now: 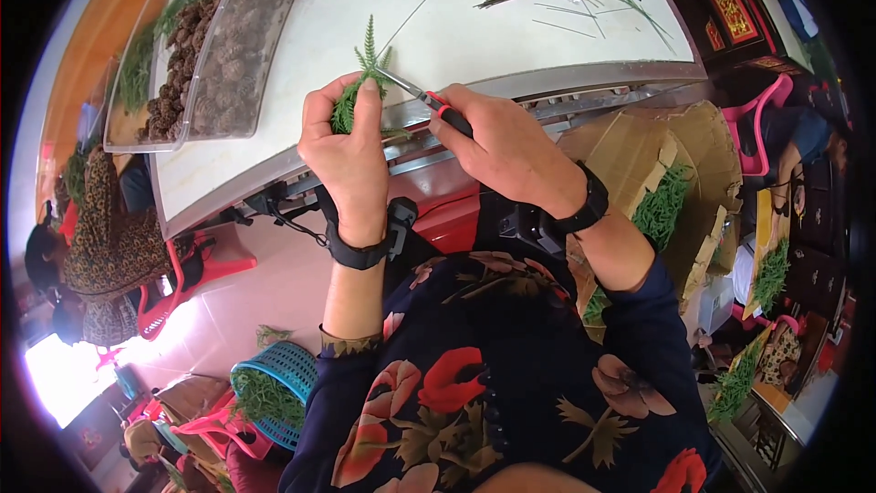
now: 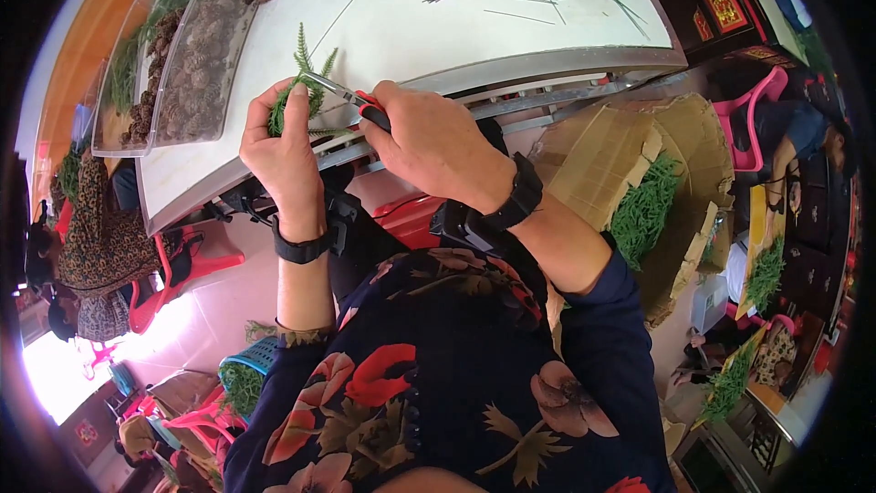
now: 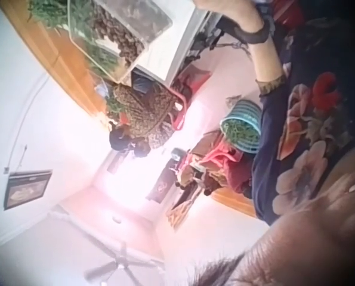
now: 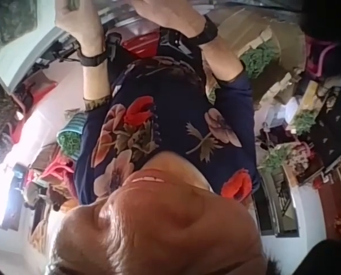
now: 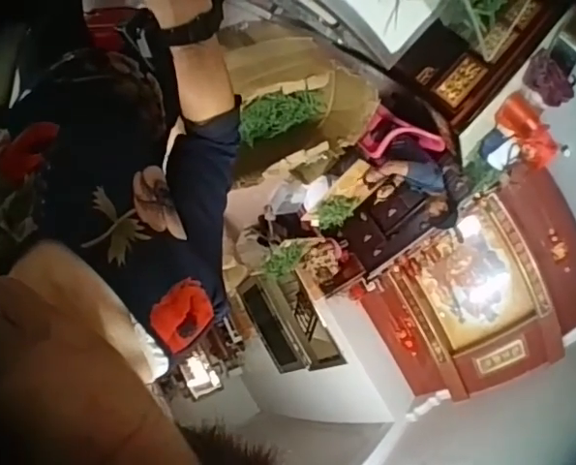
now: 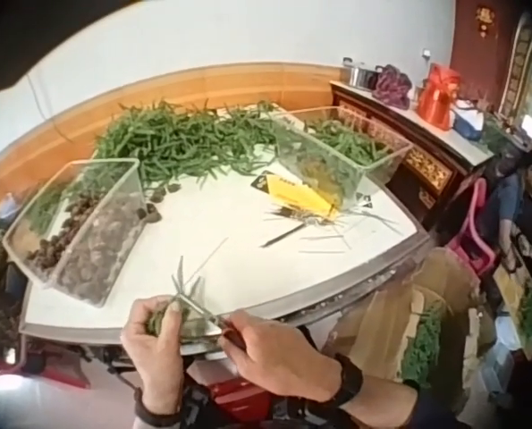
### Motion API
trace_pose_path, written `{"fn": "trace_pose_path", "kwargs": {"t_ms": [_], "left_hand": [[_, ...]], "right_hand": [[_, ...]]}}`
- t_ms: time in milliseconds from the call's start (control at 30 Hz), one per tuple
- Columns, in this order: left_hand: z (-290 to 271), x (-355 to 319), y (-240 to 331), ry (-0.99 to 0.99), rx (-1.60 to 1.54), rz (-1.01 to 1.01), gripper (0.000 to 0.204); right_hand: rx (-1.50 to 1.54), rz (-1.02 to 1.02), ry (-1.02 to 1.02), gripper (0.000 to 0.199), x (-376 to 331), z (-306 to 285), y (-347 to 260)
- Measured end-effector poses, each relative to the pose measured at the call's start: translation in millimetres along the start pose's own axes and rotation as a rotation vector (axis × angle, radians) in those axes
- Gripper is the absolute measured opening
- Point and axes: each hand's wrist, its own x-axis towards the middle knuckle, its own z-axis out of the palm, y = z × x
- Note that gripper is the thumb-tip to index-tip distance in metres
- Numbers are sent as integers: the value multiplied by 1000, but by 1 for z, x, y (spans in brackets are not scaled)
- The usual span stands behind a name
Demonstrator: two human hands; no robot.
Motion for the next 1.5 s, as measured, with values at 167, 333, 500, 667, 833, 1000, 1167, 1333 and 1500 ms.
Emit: {"fn": "trace_pose_path", "kwargs": {"t_ms": [167,333,500,667,833,1000,1167,1333,1500], "left_hand": [[0,1,-1,3,99,118,12],[-6,4,7,-59,-17,-73,13],[-13,7,11,-134,-160,-232,15],[-18,8,16,-186,-168,-292,17],[-23,9,17,-342,-287,-415,17],[-34,18,8,-538,-439,-574,17],[-34,15,10,-583,-484,-651,17],[-37,20,7,-729,-547,-633,17],[-33,15,14,-623,-343,-523,17]], "right_hand": [[20,-38,0,19,3,-1,4],[-50,-125,67,18,4,-4,9],[-114,-202,48,18,10,-11,16],[-150,-326,56,23,14,-18,22],[-157,-450,58,30,22,-21,26],[-224,-606,78,35,36,-24,36],[-197,-803,99,35,48,-24,33],[-281,-873,109,30,57,-22,31],[-315,-850,154,25,58,-18,37]]}}
